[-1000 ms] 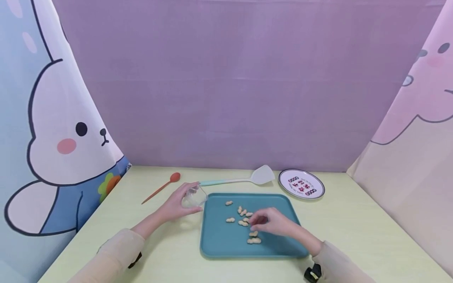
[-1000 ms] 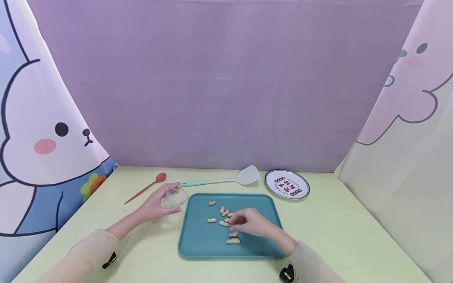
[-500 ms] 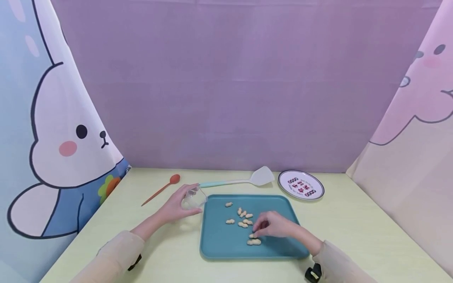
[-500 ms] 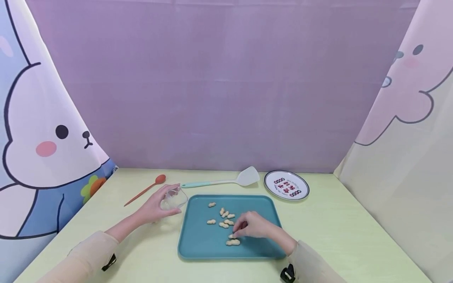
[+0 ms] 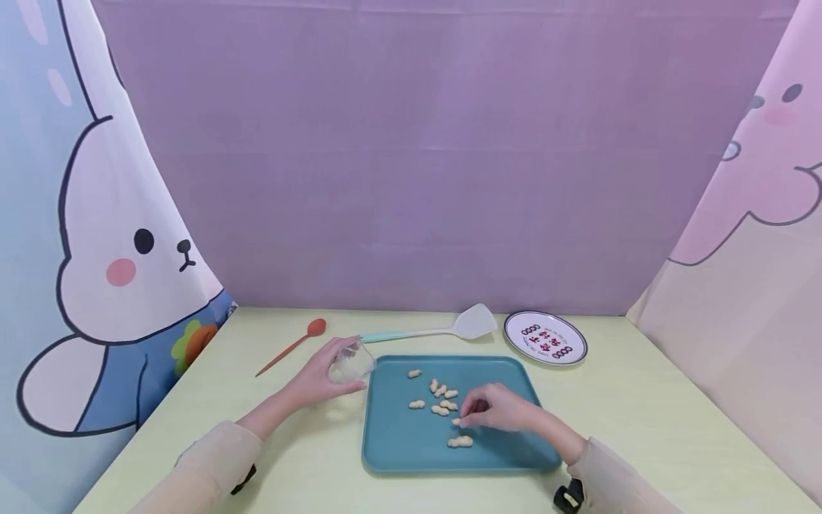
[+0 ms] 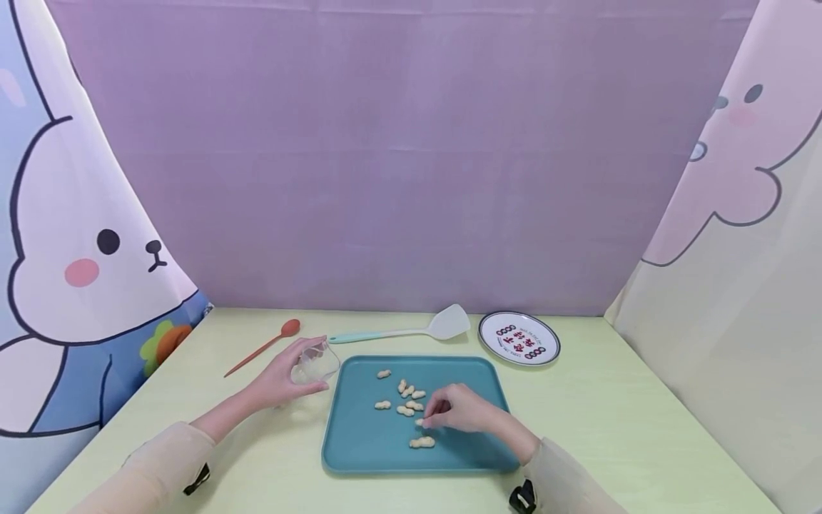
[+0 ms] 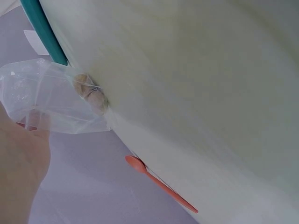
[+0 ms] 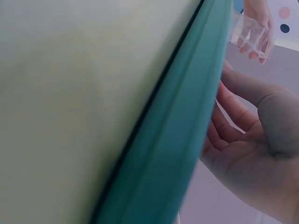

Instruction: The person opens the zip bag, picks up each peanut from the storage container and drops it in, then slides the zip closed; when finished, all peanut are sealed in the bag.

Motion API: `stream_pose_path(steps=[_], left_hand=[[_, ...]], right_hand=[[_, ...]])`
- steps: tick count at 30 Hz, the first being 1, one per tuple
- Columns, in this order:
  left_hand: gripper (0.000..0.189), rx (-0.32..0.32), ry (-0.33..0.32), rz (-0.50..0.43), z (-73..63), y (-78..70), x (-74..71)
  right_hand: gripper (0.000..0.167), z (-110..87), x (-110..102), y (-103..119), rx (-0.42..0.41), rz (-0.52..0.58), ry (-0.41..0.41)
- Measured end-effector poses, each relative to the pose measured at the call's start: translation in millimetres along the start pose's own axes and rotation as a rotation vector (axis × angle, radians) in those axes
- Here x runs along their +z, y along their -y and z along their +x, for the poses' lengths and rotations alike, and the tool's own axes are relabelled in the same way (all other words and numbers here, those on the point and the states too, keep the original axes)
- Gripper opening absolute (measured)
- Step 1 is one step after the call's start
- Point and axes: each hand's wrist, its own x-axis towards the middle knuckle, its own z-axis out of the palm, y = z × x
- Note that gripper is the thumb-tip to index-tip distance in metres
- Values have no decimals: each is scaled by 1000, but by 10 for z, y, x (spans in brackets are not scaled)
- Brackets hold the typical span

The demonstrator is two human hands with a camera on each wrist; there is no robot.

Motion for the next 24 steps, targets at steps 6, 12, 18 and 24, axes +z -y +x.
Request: stream_pose_path(steps=[6,12,18,24], left_hand=[[79,4,-8,5,6,24,10],[78,11,-11,6,14,23,10],[78,8,-12,9,11,36,7],[78,13,-13,15,3,41,3]], right_hand=[[11,48,-82,58,-2,-6,-23],[11,176,-179,165,-29,-9,-69],[14,383,-206,282,-37,33,-118],[17,593,-188,457,-79,92,-175]])
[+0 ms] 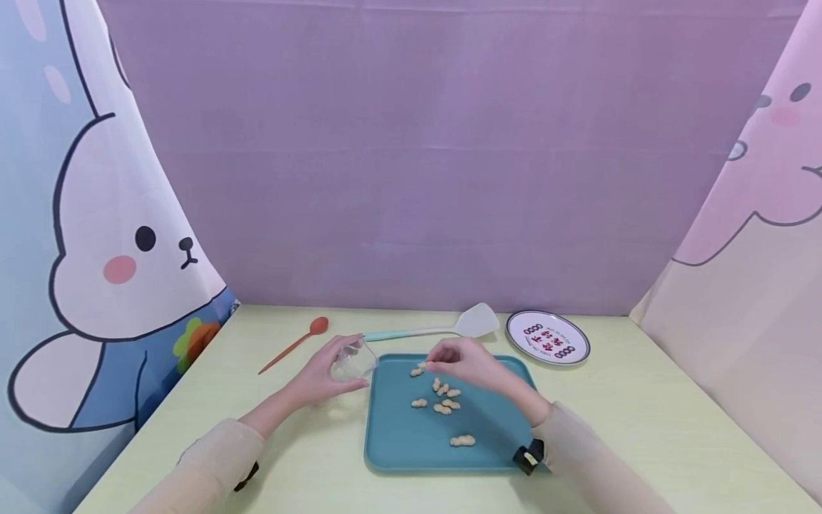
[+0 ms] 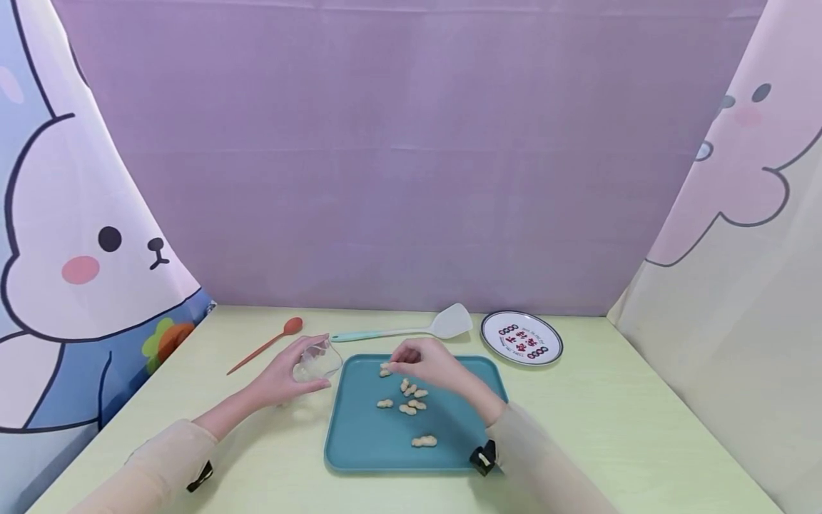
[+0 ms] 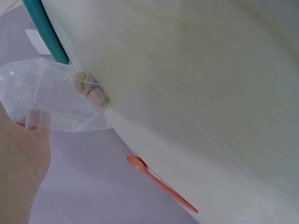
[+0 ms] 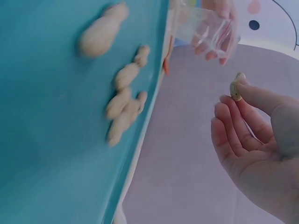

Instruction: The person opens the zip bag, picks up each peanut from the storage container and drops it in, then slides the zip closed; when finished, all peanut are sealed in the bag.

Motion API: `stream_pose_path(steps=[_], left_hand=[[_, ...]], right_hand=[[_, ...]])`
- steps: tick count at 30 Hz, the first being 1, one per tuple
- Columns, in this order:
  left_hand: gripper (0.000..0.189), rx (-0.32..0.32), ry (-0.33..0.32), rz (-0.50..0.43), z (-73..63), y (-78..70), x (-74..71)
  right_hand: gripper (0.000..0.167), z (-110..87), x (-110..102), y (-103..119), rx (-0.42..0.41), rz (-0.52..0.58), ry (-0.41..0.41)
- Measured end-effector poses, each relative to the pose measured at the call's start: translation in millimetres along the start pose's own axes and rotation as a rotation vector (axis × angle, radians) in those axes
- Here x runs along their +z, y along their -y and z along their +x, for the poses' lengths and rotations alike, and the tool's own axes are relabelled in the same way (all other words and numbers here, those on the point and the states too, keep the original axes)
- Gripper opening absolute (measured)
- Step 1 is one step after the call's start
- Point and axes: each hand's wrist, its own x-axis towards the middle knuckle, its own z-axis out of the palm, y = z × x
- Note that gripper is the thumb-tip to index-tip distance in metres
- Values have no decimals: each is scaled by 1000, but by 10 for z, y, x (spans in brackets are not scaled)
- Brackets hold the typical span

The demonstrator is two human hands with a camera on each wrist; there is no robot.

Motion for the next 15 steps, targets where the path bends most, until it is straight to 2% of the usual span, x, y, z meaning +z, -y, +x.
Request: stream_pose_path(steps=[5,15], left_hand=[[78,8,-2,-1,4,4,4],[79,-15,21,-32,0,-1,-8]], right_hand=[[16,193,119,72,-43,6,-39],[18,525,387,264,-86,20,-73]])
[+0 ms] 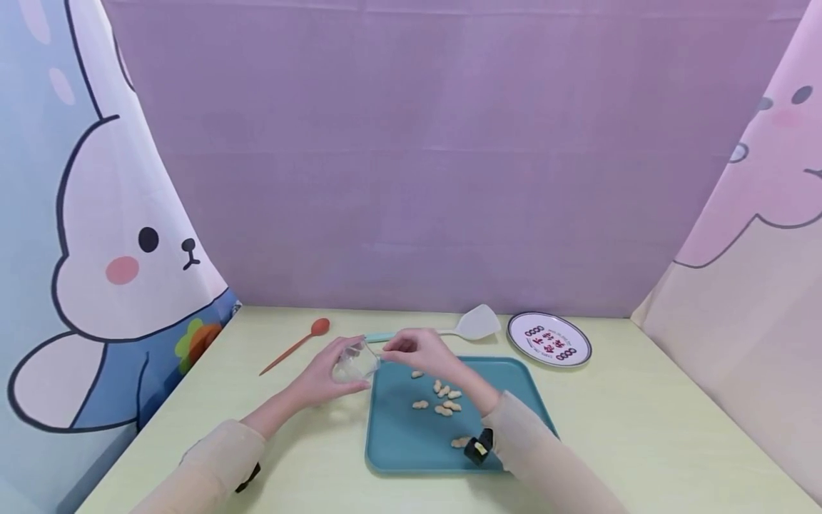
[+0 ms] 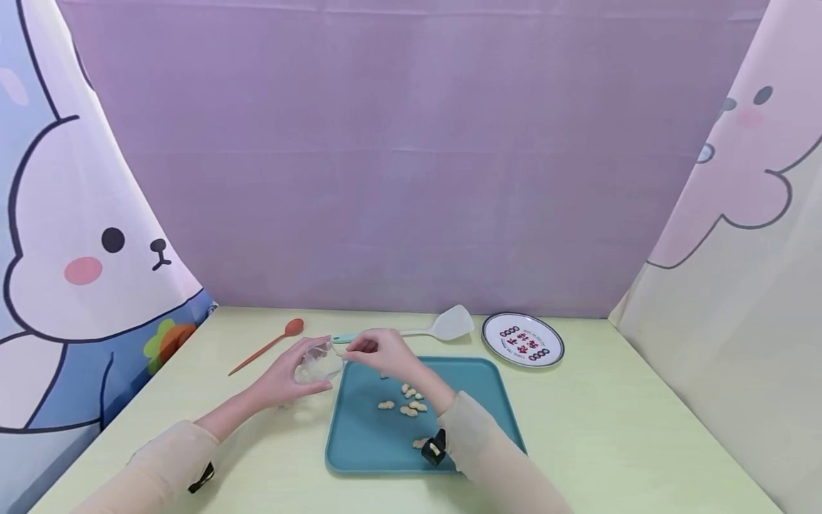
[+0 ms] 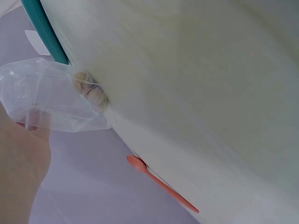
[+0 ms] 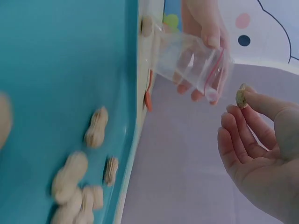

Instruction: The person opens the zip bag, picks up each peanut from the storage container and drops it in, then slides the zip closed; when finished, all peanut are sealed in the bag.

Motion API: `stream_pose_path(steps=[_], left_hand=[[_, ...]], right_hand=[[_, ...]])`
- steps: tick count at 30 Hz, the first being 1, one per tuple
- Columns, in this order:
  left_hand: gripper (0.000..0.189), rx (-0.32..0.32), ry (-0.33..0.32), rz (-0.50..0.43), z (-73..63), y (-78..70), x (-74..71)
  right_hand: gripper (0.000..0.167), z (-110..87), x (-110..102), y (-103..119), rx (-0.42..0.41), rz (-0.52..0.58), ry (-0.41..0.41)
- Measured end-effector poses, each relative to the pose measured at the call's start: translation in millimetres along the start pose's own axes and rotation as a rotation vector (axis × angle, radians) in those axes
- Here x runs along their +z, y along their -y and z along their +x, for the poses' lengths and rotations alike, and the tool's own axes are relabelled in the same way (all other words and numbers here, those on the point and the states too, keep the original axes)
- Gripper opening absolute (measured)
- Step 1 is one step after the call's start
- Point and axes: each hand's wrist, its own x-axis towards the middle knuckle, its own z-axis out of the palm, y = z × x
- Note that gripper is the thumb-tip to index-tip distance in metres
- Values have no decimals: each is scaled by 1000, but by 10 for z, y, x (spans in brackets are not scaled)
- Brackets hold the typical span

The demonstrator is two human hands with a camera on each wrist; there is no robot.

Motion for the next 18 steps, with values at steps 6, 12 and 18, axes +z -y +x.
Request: stream_pose_path(steps=[6,12,18], left_hand=[[77,-13,-2,0,0,-16,-6],[75,-5,-10,9,7,-16,0],[75,11,-15,9,8,-17,6]], right_hand=[[16,133,155,5,2,8,-3],[15,202,262,11,6,-21,-25],[17,219,309,12,18,-20,-35]])
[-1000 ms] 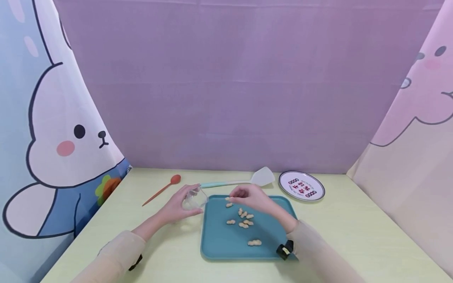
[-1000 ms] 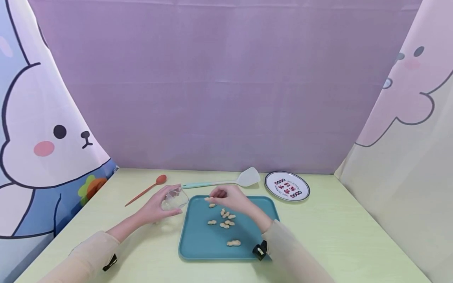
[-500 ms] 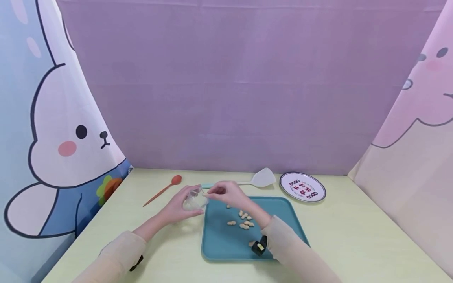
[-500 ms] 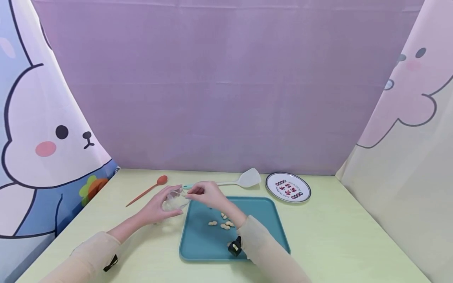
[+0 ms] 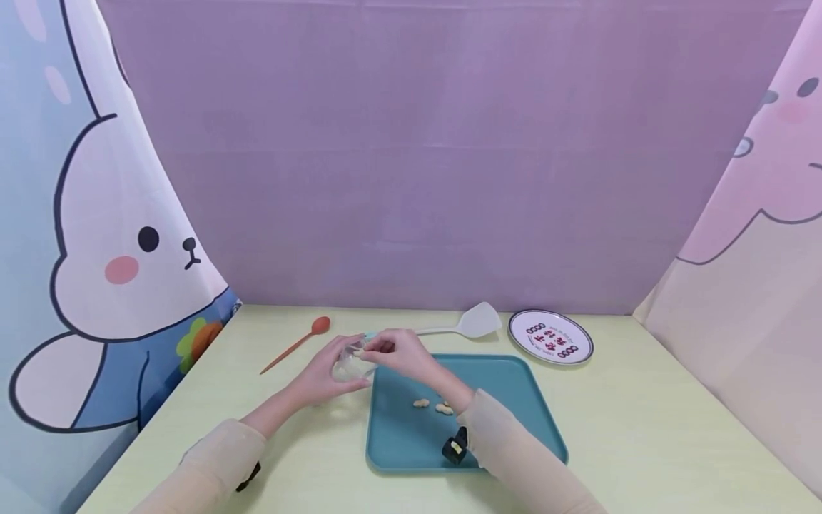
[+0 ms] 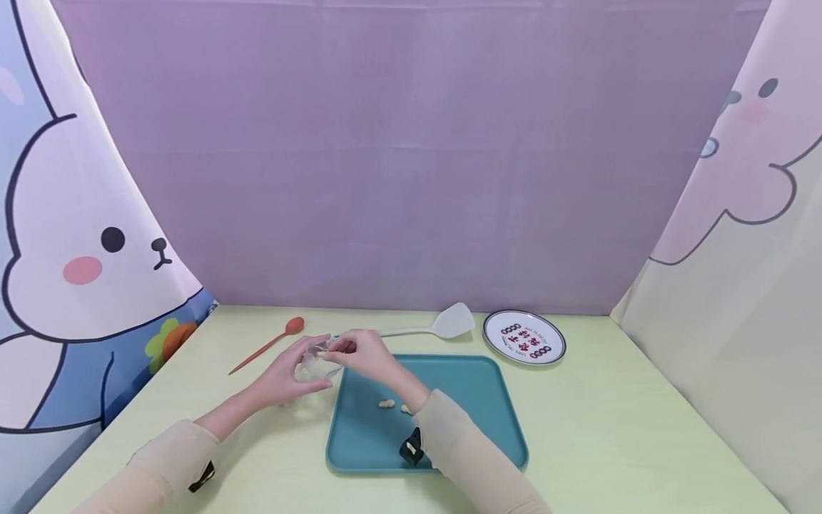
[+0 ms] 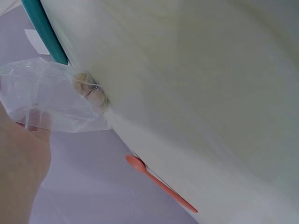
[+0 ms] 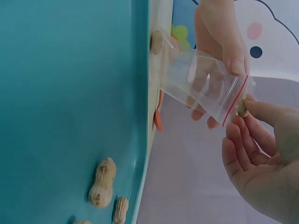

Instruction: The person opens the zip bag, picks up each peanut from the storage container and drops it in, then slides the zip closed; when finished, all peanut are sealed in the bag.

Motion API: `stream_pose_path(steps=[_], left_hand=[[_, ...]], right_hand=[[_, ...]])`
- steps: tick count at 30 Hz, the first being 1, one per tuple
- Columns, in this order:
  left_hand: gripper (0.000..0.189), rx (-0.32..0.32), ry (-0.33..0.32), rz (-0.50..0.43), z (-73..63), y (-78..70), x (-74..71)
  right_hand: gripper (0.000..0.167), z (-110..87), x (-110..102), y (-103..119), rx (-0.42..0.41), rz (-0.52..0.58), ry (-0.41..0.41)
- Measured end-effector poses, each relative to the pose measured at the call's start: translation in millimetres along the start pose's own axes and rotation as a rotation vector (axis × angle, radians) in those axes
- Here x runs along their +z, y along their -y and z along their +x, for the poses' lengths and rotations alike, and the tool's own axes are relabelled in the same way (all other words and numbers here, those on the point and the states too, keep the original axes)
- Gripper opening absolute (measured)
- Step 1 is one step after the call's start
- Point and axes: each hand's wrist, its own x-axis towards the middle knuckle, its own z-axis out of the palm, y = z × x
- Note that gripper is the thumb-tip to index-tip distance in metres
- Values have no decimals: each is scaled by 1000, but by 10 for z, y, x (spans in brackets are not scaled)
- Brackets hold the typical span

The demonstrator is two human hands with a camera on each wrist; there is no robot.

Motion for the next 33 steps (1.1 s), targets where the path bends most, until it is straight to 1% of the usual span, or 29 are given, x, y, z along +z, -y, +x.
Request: stream_pose_path(steps=[8,15,21,26,29,33], left_hand=[[75,-25,16,-2,0,-16,-17],[75,-12,6,4,2,-26,-14],[76,-8,1,6,-15,-17,-18],[76,-12,-7,10,-21,-1,-13],[77,-9,-7,16,-15,-6,-10],[75,-1,-22,7,-4,-28,-11]], right_hand=[[22,-9,-4,17,-2,15,-1],[19,-31,-38,17,11,6,-3],[20,-109,-134,-2,3,-2,-1],[19,-268,-280,3,-20,-18,13],[18,-416,-382,-7,-34,-20,22],[16,-622,-498,-59,-38,-37,30]])
